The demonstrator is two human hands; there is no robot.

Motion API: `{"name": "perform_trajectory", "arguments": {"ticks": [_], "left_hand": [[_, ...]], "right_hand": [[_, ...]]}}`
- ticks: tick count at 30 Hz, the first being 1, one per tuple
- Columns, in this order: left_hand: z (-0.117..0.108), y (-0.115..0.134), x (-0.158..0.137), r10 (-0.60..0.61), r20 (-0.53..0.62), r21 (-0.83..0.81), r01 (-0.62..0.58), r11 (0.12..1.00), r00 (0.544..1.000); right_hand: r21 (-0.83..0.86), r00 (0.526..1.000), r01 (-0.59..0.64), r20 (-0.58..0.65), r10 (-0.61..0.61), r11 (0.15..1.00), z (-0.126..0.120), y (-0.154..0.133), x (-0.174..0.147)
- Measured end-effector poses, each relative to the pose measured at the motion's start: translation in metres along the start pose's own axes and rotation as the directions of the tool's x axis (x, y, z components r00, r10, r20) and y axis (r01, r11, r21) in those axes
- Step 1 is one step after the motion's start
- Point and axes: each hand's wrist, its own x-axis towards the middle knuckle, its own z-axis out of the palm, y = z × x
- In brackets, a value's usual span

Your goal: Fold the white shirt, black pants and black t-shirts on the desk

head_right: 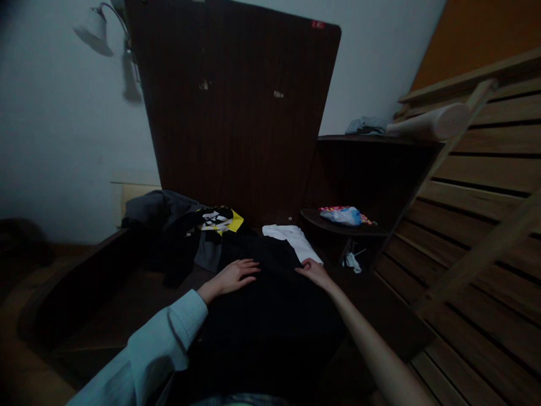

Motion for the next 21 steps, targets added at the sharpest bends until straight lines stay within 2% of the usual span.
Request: {"name": "perform_trajectory", "arguments": {"ticks": [3, 6, 10, 13, 16, 19, 21], "left_hand": [[0.002, 0.0, 0.001, -0.006, 0.066, 0.011, 0.005, 1.0, 0.998], [0.001, 0.001, 0.002, -0.03, 0.078, 0.006, 0.03, 1.0, 0.996], [-0.003, 0.003, 0.001, -0.037, 0.082, -0.008, 0.038, 0.999, 0.996], [-0.003, 0.004, 0.001, -0.037, 0.067, -0.003, 0.037, 0.999, 0.997], [-0.001, 0.004, 0.002, -0.025, 0.055, 0.02, 0.024, 1.0, 0.998], [0.001, 0.003, 0.002, -0.026, 0.045, 0.053, 0.024, 0.998, 0.999], [0.002, 0.002, 0.002, -0.028, 0.042, 0.058, 0.026, 0.998, 0.999]], "right_hand": [[-0.222, 0.999, 0.02, 0.052, -0.008, 0.975, -0.001, -0.014, -0.005], [-0.394, 0.999, 0.035, 0.043, -0.02, 0.918, -0.006, -0.038, -0.013], [-0.543, 0.989, 0.147, 0.053, -0.141, 0.826, -0.004, -0.079, -0.036], [-0.578, 0.962, 0.266, 0.112, -0.248, 0.771, 0.015, -0.104, -0.055], [-0.573, 0.933, 0.356, 0.178, -0.312, 0.738, 0.045, -0.115, -0.069], [-0.533, 0.92, 0.391, 0.191, -0.343, 0.751, 0.07, -0.114, -0.074], [-0.46, 0.914, 0.402, 0.155, -0.374, 0.792, 0.075, -0.11, -0.07]]}}
